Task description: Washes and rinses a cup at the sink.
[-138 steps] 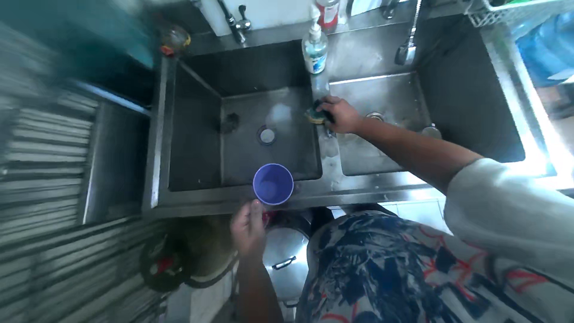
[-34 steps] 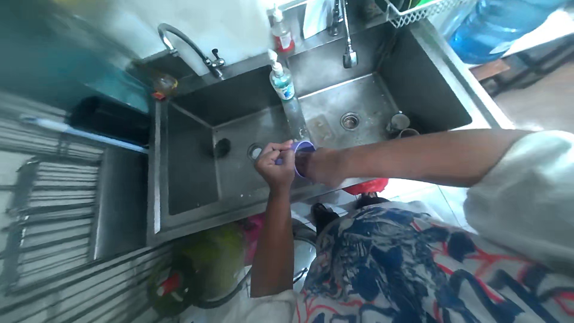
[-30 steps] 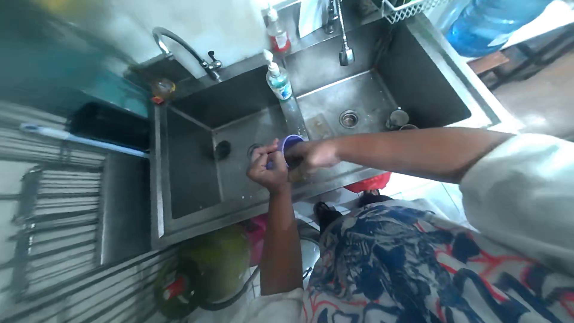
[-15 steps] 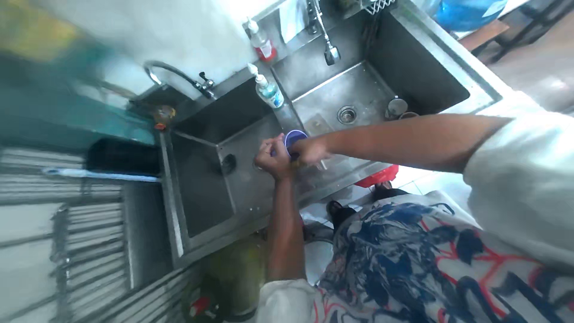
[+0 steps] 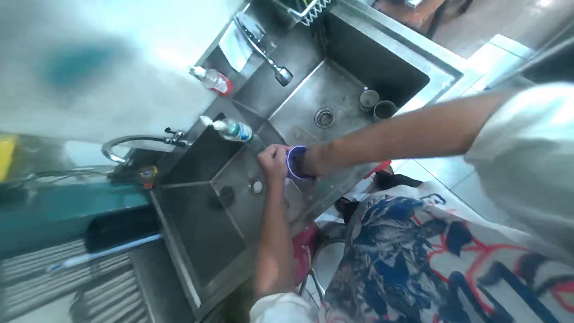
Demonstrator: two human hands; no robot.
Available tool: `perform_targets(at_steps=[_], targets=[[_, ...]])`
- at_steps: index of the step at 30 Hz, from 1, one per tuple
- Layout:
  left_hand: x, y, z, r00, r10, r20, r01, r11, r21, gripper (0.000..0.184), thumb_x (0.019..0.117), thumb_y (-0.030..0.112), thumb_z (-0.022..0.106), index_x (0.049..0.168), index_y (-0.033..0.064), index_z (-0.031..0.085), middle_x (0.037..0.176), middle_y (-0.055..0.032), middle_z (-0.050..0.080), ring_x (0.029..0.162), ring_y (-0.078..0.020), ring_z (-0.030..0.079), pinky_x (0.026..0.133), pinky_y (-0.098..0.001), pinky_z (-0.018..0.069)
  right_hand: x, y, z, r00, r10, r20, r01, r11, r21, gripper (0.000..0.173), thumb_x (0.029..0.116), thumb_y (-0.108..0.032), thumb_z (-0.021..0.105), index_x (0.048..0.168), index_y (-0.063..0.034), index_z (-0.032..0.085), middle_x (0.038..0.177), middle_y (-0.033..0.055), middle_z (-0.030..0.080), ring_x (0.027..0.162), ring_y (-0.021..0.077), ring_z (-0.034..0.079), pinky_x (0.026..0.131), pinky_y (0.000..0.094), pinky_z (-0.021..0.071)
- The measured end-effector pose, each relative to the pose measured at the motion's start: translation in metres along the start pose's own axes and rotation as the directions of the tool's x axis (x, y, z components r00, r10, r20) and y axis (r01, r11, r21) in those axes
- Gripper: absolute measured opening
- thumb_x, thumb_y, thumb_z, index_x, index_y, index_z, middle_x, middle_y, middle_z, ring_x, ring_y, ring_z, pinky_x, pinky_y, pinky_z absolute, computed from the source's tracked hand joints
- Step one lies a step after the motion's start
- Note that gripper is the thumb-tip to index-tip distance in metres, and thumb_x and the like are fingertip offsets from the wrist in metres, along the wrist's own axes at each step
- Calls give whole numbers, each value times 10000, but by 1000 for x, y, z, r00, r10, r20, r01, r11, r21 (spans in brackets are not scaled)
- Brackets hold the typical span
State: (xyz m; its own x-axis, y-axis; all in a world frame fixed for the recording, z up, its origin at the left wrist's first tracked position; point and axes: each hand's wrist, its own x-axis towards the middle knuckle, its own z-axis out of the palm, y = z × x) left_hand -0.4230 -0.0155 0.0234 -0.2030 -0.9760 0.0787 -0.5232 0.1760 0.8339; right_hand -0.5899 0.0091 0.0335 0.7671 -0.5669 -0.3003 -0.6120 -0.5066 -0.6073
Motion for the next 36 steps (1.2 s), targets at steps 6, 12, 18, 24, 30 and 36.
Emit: perform_targets(at_steps=[6, 12, 18, 24, 30, 36], targets=[[60, 43, 27, 891, -357, 280, 341, 934, 106, 313, 1030, 138, 506, 752, 22, 594, 686, -3, 564, 641, -77, 539, 655, -311, 493, 14, 56, -29, 968, 84, -235, 34, 888, 458, 313, 1065, -116, 559, 1324, 49, 615, 1273, 258, 644, 1181, 376, 626, 1038, 537, 481], [76, 45, 49, 743, -426, 515, 526, 848, -57, 274, 1102, 183, 437, 1138, 0, 638, 934, -38, 657, 814, -62, 613, 781, -260, 534, -50, 51, -79, 995, 37, -97, 23, 829, 558, 319, 1082, -156, 542, 1314, 57, 590, 1134, 193, 680, 1013, 222, 665, 933, 390, 534], [91, 79, 78, 970, -237, 49, 239, 970, -49, 333, 949, 103, 522, 628, 86, 610, 565, 36, 601, 521, -58, 569, 536, -282, 500, -72, 70, -89, 993, 90, 76, -84, 993, -80, 429, 1048, -78, 559, 1467, 8, 531, 1512, 224, 516, 1428, 413, 455, 1150, 575, 357], [74, 44, 115, 833, 328, -444, -330, 941, 76, 297, 963, 49, 464, 799, -66, 683, 878, -117, 727, 846, -137, 709, 803, -310, 592, -66, 104, -87, 980, 197, 2, -103, 507, 856, 145, 1030, -78, 498, 953, -10, 600, 658, 27, 480, 516, 92, 458, 491, 241, 413], [60, 32, 133, 690, 522, -501, -554, 827, 98, 365, 984, 127, 415, 747, -44, 634, 965, -108, 735, 1006, -172, 720, 921, -331, 586, -66, 93, -58, 962, 272, -2, 154, -539, 828, 170, 922, 12, 434, 825, -111, 500, 603, 1, 500, 483, 82, 501, 515, 235, 498], [61, 48, 110, 903, 299, -309, -306, 952, 29, 340, 950, 33, 386, 768, -56, 658, 879, -87, 730, 880, -128, 731, 854, -320, 607, -79, 103, -51, 976, 10, -217, 110, 840, 531, 393, 956, 46, 619, 1348, 33, 608, 1199, 215, 672, 1089, 329, 647, 947, 510, 506]])
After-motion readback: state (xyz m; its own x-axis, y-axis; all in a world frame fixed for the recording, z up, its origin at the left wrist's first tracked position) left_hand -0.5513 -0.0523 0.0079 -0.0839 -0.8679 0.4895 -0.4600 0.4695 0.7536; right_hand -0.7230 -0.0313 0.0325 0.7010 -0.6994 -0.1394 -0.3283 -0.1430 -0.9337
